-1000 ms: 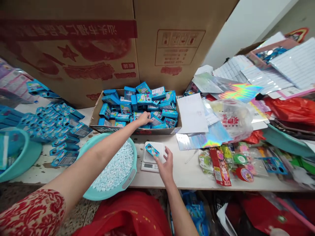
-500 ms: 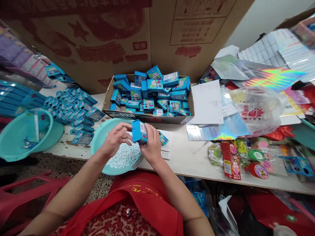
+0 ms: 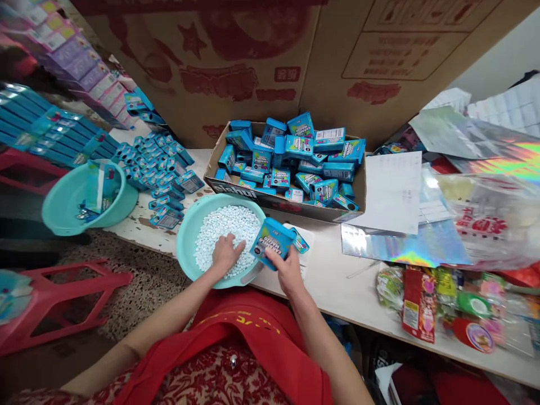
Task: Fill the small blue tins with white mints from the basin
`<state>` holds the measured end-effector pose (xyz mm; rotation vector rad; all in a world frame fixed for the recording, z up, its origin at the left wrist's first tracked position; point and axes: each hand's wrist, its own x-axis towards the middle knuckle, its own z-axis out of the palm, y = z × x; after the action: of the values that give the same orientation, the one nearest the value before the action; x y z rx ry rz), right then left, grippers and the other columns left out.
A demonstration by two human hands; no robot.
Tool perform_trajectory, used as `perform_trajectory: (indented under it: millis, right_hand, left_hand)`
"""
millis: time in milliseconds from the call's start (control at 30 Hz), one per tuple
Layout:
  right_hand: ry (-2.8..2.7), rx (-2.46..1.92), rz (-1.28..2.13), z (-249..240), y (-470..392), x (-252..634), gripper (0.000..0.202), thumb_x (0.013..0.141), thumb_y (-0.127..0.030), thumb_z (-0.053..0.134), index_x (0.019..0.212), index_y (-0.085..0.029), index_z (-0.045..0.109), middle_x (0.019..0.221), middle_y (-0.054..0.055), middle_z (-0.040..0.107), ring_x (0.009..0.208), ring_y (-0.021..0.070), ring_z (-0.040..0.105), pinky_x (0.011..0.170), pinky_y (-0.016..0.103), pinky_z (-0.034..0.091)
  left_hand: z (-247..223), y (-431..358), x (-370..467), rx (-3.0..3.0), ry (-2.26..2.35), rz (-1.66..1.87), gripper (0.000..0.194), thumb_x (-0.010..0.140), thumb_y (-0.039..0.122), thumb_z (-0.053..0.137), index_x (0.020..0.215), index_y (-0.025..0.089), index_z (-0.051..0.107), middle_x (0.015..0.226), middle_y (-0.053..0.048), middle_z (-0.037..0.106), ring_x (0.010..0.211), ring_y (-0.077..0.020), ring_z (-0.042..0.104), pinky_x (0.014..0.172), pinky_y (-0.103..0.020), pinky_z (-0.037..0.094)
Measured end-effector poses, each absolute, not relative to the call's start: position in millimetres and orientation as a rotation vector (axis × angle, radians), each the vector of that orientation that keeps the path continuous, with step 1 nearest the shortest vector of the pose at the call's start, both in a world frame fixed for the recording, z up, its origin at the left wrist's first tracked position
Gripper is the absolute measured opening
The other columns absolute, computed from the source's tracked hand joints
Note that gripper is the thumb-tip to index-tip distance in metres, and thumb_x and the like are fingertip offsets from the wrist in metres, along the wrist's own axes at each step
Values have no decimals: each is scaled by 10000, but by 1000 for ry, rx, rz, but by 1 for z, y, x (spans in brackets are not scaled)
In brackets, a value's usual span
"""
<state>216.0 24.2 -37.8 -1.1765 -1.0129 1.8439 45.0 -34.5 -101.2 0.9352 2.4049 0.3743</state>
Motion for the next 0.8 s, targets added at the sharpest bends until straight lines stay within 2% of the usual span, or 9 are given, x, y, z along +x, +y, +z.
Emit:
perform_trajectory:
  millis: [100, 200, 267, 333, 433, 500, 600, 700, 800]
  right_hand:
    - [-935, -1184, 1832, -22, 40, 233, 550, 584, -384, 817, 1037, -194, 570, 1022, 71, 692, 899, 260, 665, 827, 450, 553]
    - [-964, -1206, 1825, -10, 50, 249, 618, 553, -300, 841, 1082, -196, 540, 1018, 57, 692, 905, 242, 666, 828, 428, 556]
    - [-1007, -1208, 1918, -8, 55, 250, 632, 555, -268, 843, 1103, -200, 536, 1028, 55, 693, 901, 226, 670, 810, 392, 565]
    - [-1009, -1200, 2098, -13, 60, 236, 611, 557, -246, 837, 1096, -209, 552, 1030, 54, 695, 888, 225, 674, 752, 368, 585]
    - [-865, -1272, 2274, -28, 69, 192, 386, 591, -267, 803, 916, -184, 613, 887, 42, 708, 783, 206, 680, 627, 319, 600]
    - [-813, -1305, 2296, -38, 74, 160, 245, 662, -304, 751, 818, -172, 616, 787, 29, 693, 717, 175, 672, 597, 286, 591]
    - [-873, -1283, 2313, -43, 76, 132, 206, 696, -315, 724, 806, -178, 616, 734, 8, 672, 650, 146, 654, 550, 251, 577]
    - [-987, -1303, 2259, -37, 72, 135, 414, 628, -294, 784, 1002, -223, 620, 792, -8, 675, 594, 135, 633, 478, 230, 566]
    - [-1108, -1313, 2137, -28, 67, 152, 743, 595, -313, 808, 1270, -314, 497, 992, -1, 668, 649, 145, 643, 468, 250, 577]
  left_hand:
    - [-107, -23, 39, 785, 2262, 702, 196, 752, 392, 625, 828, 216, 586, 866, -69, 572, 945, -281, 551, 811, -352, 410]
    - [-111, -19, 28, 312, 1841, 1135, 203, 635, 277, 717, 674, 196, 536, 668, 11, 525, 736, -180, 559, 637, -237, 411]
    - [-111, -19, 19, 41, 1553, 1262, 234, 590, 244, 732, 689, 185, 529, 631, 30, 521, 591, -126, 521, 515, -199, 373]
    - [-108, -19, 10, -77, 1408, 1283, 238, 613, 268, 702, 739, 180, 522, 633, 19, 538, 508, -104, 491, 430, -184, 323]
    - [-103, -14, -7, -174, 1306, 1327, 206, 687, 309, 626, 758, 178, 483, 644, -7, 552, 492, -100, 506, 380, -165, 288]
    - [-100, -9, -18, -221, 1259, 1380, 192, 728, 316, 600, 758, 176, 472, 633, -5, 543, 484, -90, 504, 367, -153, 284]
    - [-95, -3, -32, -259, 1232, 1454, 173, 744, 288, 607, 790, 173, 486, 602, 15, 520, 429, -71, 468, 335, -141, 244]
    - [-89, -6, -38, -272, 1215, 1507, 205, 694, 232, 653, 830, 174, 511, 622, 15, 540, 431, -80, 494, 323, -138, 235]
    - [-82, -17, -36, -300, 1140, 1523, 218, 716, 334, 650, 773, 177, 509, 629, -14, 558, 460, -102, 514, 323, -154, 269]
